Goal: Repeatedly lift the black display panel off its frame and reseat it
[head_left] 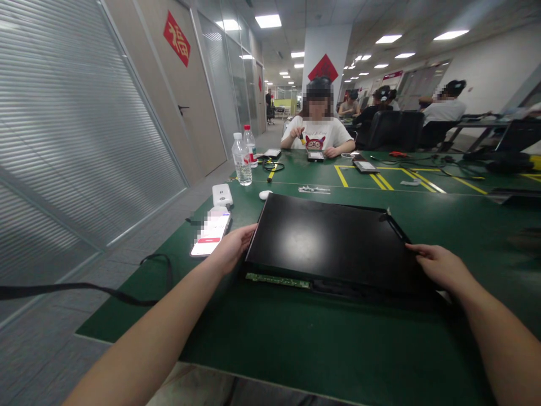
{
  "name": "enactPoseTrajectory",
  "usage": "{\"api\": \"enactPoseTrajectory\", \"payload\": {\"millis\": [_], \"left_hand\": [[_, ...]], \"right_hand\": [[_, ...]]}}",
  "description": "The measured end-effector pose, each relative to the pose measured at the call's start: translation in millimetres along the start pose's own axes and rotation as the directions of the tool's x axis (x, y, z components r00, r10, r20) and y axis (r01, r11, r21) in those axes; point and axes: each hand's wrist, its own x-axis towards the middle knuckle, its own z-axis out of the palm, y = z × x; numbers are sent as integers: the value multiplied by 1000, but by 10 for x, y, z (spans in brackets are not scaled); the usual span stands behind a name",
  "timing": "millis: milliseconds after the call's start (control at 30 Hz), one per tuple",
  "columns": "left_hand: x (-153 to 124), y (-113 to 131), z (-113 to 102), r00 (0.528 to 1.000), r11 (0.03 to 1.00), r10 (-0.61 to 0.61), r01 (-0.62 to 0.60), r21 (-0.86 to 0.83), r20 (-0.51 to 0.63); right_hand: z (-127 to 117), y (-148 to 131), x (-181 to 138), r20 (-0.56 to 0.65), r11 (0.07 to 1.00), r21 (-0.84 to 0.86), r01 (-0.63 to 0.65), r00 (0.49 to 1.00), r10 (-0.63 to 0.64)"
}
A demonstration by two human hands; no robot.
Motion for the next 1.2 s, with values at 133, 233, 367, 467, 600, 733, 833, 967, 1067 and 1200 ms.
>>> {"api": "enactPoseTrajectory", "payload": {"millis": [133, 233, 367, 467, 600, 733, 833, 967, 1067, 1200], "left_hand": [[-5, -30, -42, 997, 999, -10, 6, 44, 83], [-19, -43, -84, 985, 999, -11, 3, 44, 174], [-31, -33, -99, 980, 999, -5, -4, 44, 197], [-23, -27, -104, 983, 999, -4, -3, 39, 186], [-4, -33, -125, 982, 1000, 19, -23, 17, 187], [-14, -45, -121, 981, 996, 93, -89, -27, 173], [-33, -49, -93, 975, 991, 132, -128, -35, 177], [-40, -55, -68, 963, 984, 179, -173, -45, 204], [-33, -69, -74, 950, 971, 238, -235, -39, 201], [-31, -93, -75, 939, 962, 273, -266, -61, 209]], "right_hand": [[-10, -33, -24, -16, 1000, -30, 5, 1000, -6], [-20, -46, -27, -52, 999, -47, 23, 998, -25], [-23, -9, 6, -41, 998, -47, 34, 999, -36], [19, 56, 44, -50, 997, -13, 74, 996, -74], [108, 110, 67, -117, 997, 31, 78, 990, -73], [131, 96, 56, -137, 996, 71, 59, 989, -49], [102, 65, 31, -112, 994, 103, 44, 993, -32], [70, 9, -26, -133, 982, 186, 40, 991, -15], [67, -33, -64, -137, 957, 290, 28, 990, 13], [65, -42, -65, -123, 837, 547, -18, 987, 102]]}}
